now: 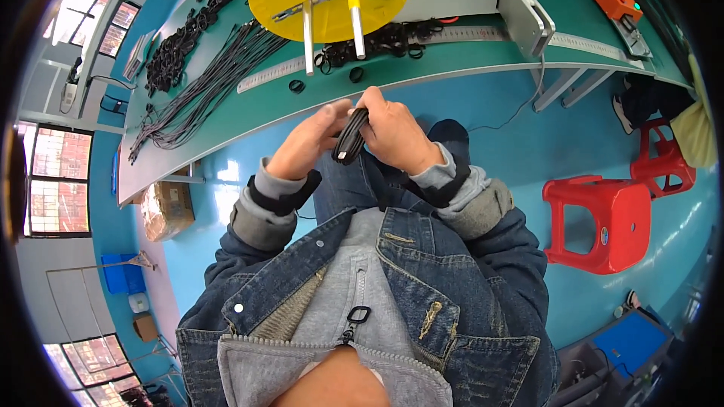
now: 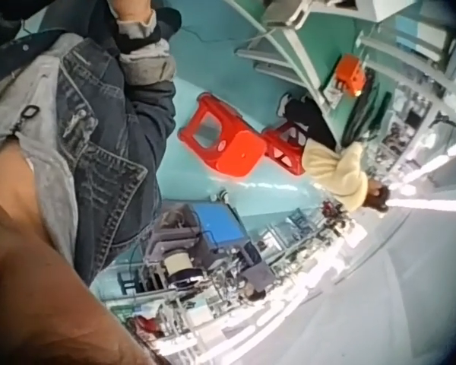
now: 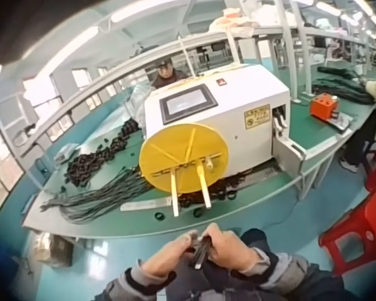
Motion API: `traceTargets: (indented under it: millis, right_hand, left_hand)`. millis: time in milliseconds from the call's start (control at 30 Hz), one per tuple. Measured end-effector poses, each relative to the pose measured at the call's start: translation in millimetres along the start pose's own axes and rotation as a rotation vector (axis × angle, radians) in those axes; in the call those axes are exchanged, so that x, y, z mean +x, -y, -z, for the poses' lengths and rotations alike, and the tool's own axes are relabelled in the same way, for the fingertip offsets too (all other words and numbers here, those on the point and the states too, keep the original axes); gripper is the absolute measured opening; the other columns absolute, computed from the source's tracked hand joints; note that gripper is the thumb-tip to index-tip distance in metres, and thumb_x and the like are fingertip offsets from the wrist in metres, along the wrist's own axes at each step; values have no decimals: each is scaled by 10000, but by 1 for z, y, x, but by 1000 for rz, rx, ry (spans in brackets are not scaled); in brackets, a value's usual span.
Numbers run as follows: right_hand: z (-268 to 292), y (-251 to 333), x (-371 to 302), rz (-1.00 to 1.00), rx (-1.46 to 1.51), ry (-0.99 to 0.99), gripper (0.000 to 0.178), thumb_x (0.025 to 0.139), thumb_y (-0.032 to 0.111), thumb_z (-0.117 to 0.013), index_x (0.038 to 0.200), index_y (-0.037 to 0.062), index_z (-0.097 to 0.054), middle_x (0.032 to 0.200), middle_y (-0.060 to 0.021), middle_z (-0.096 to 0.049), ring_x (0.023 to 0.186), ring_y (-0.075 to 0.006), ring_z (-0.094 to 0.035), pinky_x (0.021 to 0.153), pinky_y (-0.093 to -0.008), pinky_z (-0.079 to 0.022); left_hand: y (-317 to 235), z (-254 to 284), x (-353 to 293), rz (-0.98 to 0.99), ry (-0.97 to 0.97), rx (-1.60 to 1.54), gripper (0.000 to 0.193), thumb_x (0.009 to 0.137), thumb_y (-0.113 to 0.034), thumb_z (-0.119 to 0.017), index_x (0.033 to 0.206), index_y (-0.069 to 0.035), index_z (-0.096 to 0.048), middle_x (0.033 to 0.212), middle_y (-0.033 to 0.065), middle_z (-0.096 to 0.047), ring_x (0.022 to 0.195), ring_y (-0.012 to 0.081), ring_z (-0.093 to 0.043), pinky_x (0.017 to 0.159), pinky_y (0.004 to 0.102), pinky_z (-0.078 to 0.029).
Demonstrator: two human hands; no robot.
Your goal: The person picks up a cable, winds it around the pegs of a machine, and removes the coiled cable. They then secure the coil by wrapping a rubber band around it and repeat the process for several more cables.
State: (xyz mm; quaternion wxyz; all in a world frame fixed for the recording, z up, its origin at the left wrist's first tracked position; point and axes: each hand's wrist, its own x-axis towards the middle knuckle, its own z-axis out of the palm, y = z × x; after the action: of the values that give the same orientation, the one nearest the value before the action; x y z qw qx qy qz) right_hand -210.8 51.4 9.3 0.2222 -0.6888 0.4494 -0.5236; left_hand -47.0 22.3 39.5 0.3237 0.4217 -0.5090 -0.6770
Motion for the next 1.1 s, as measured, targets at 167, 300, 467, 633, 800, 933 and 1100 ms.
traceTargets:
  millis: [167,300,467,633,800,933,1100]
  right_hand:
    - [-6,-5,-3,-29,22,47,197,758,8,-561,912,28,-441,691,-184,-582,671,-386,-583,545,-410,-442]
    - [-7,-9,-2,22,-42,65,203,745,-14,-547,908,26,-433,687,-182,-583,661,-384,-583,531,-411,-443]
    - [-4,-23,-9,-8,-178,104,227,722,39,-585,882,24,-424,630,-169,-573,606,-375,-578,502,-425,-445]
    - [-2,-25,-14,54,-421,341,246,711,115,-607,856,30,-427,587,-144,-562,562,-345,-578,480,-418,-444]
    - [-7,-36,-32,133,-412,364,215,727,148,-590,834,35,-441,592,-132,-562,552,-312,-583,469,-391,-443]
    - [-18,-36,-39,175,-279,201,148,713,103,-570,783,17,-472,555,-138,-554,528,-309,-586,453,-400,-446]
    - [-25,-36,-34,143,-337,319,125,719,93,-555,768,11,-475,579,-147,-567,541,-309,-590,456,-401,-447]
  left_hand:
    - [-19,12,3,227,346,215,387,924,-345,-463,1054,13,-529,957,85,-610,819,149,-598,651,274,-492]
    - [-30,6,5,273,370,547,348,924,-320,-457,1040,-4,-546,893,85,-607,832,143,-597,652,267,-503]
    - [-21,-19,-1,406,254,36,333,898,-339,-496,994,-24,-547,780,60,-595,638,134,-585,553,263,-492]
    - [1,-12,6,356,369,479,354,844,-347,-573,910,0,-550,642,46,-574,572,170,-583,522,314,-485]
    - [40,3,2,-402,319,1290,351,804,-301,-622,932,13,-529,684,56,-582,542,158,-571,515,342,-476]
    - [56,3,-10,-659,179,1256,276,759,-204,-667,879,12,-545,601,93,-559,566,166,-580,504,311,-459]
    - [55,1,-5,11,300,421,231,738,-139,-661,878,12,-555,708,178,-583,616,184,-611,546,305,-463]
